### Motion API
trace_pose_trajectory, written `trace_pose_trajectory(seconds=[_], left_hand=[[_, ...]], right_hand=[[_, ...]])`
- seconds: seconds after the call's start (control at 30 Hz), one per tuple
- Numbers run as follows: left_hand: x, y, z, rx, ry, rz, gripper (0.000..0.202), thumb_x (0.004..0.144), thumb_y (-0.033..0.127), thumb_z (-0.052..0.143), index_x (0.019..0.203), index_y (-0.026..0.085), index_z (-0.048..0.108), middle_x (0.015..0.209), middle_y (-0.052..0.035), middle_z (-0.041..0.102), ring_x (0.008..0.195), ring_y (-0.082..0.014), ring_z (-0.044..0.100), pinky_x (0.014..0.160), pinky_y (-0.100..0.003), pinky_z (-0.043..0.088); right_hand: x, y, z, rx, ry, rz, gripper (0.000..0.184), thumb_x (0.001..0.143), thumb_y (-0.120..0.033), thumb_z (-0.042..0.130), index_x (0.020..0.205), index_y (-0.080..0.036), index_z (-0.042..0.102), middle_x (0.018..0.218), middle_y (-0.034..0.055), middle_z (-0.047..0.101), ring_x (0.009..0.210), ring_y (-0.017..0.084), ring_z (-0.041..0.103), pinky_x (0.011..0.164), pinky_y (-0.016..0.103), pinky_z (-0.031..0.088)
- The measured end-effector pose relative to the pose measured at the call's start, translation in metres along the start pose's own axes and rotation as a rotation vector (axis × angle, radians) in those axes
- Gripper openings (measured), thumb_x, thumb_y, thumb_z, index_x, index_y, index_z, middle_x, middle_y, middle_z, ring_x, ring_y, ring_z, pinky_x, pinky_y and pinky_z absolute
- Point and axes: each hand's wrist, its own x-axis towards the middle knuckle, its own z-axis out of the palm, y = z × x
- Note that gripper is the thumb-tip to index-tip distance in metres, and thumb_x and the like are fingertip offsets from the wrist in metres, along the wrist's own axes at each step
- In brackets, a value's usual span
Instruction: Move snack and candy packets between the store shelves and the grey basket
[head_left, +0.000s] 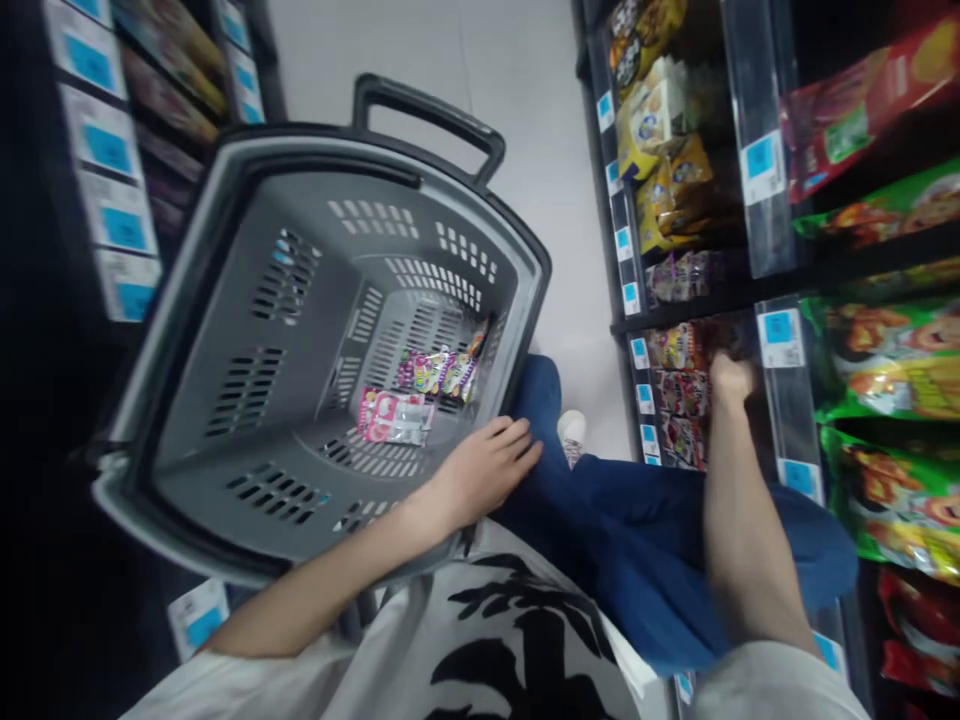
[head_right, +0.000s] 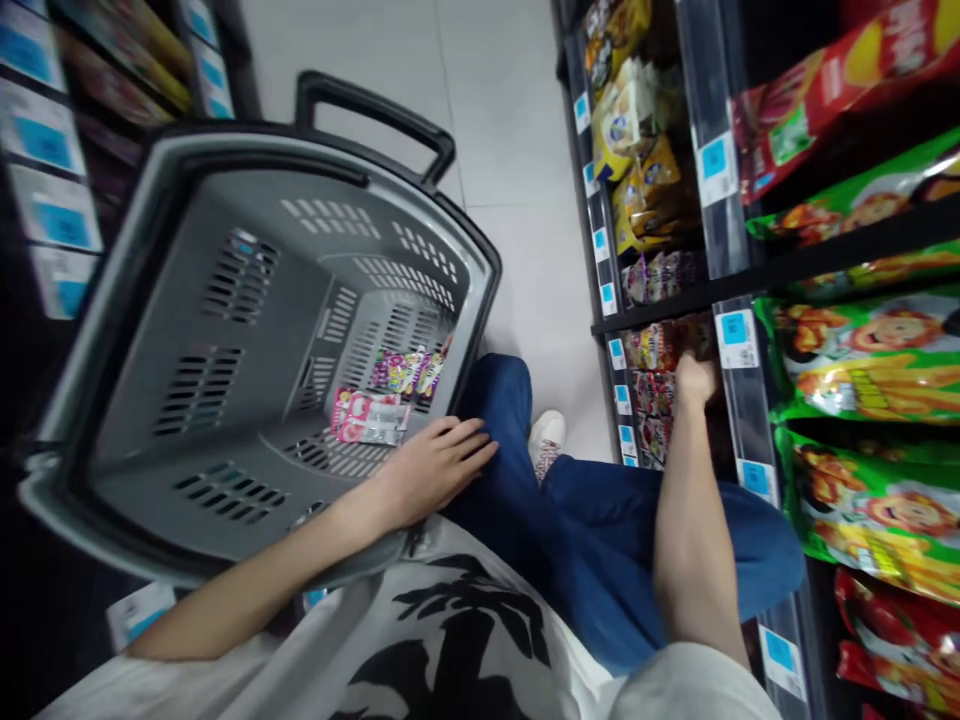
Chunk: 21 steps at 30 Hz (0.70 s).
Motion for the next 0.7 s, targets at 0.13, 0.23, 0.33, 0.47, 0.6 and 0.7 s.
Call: trace_pose_trajectory(seconds=[0.13, 0.23, 0.33, 0.47, 0.6, 0.7], left_hand=[[0.000, -0.003, -0.009, -0.012, 0.017, 0.055, 0.039, 0.100, 0.024, 0.051, 0.134, 0.005, 0.059, 0.118, -0.0166, 0.068, 0.122, -0.0299, 0.053, 0.103, -0.042, 0.037], [0.001, -0.006, -0.018, -0.056, 0.046, 0.106, 0.036, 0.099, 0.018, 0.050, 0.130, 0.006, 0.060, 0.114, -0.0152, 0.068, 0.113, -0.0286, 0.056, 0.098, -0.042, 0.041], [0.001, -0.016, -0.022, -0.194, 0.189, 0.081, 0.033, 0.100, 0.014, 0.042, 0.127, 0.010, 0.061, 0.123, -0.0146, 0.066, 0.117, -0.0252, 0.055, 0.096, -0.039, 0.046], [-0.003, -0.050, -0.010, -0.366, 0.476, -0.204, 0.033, 0.099, 0.011, 0.036, 0.119, 0.012, 0.063, 0.125, -0.0149, 0.063, 0.120, -0.0227, 0.054, 0.106, -0.040, 0.046], [-0.012, -0.096, 0.028, -0.313, 0.373, -0.525, 0.040, 0.096, 0.013, 0.041, 0.132, 0.004, 0.058, 0.140, -0.0223, 0.050, 0.132, -0.0290, 0.047, 0.116, -0.047, 0.040], [-0.018, -0.122, 0.064, -0.270, 0.121, -0.584, 0.048, 0.092, 0.010, 0.045, 0.137, 0.004, 0.057, 0.151, -0.0247, 0.040, 0.141, -0.0344, 0.040, 0.119, -0.053, 0.035]], right_hand=[[-0.040, -0.029, -0.025, -0.088, 0.129, -0.230, 0.066, 0.095, -0.039, 0.055, 0.148, -0.001, 0.048, 0.140, 0.0356, 0.052, 0.130, 0.046, 0.053, 0.099, 0.051, 0.042], [-0.062, -0.045, -0.043, -0.162, -0.199, -0.733, 0.059, 0.095, -0.041, 0.056, 0.146, -0.010, 0.053, 0.146, 0.0247, 0.054, 0.134, 0.038, 0.052, 0.107, 0.047, 0.043], [-0.083, -0.059, -0.050, -0.161, -0.681, -0.986, 0.056, 0.097, -0.049, 0.053, 0.142, -0.016, 0.056, 0.138, 0.0153, 0.063, 0.120, 0.028, 0.065, 0.105, 0.038, 0.050], [-0.120, -0.075, -0.043, -0.360, -0.596, -1.132, 0.055, 0.103, -0.049, 0.042, 0.145, -0.017, 0.054, 0.140, 0.0146, 0.062, 0.124, 0.030, 0.063, 0.104, 0.041, 0.051], [-0.159, -0.094, -0.030, -0.680, -0.502, -1.222, 0.047, 0.103, -0.035, 0.045, 0.142, -0.011, 0.056, 0.128, 0.0213, 0.067, 0.117, 0.035, 0.065, 0.095, 0.044, 0.051], [-0.185, -0.106, -0.028, -0.706, -0.578, -1.295, 0.041, 0.104, -0.033, 0.044, 0.136, -0.012, 0.059, 0.121, 0.0194, 0.069, 0.112, 0.031, 0.067, 0.089, 0.039, 0.051]])
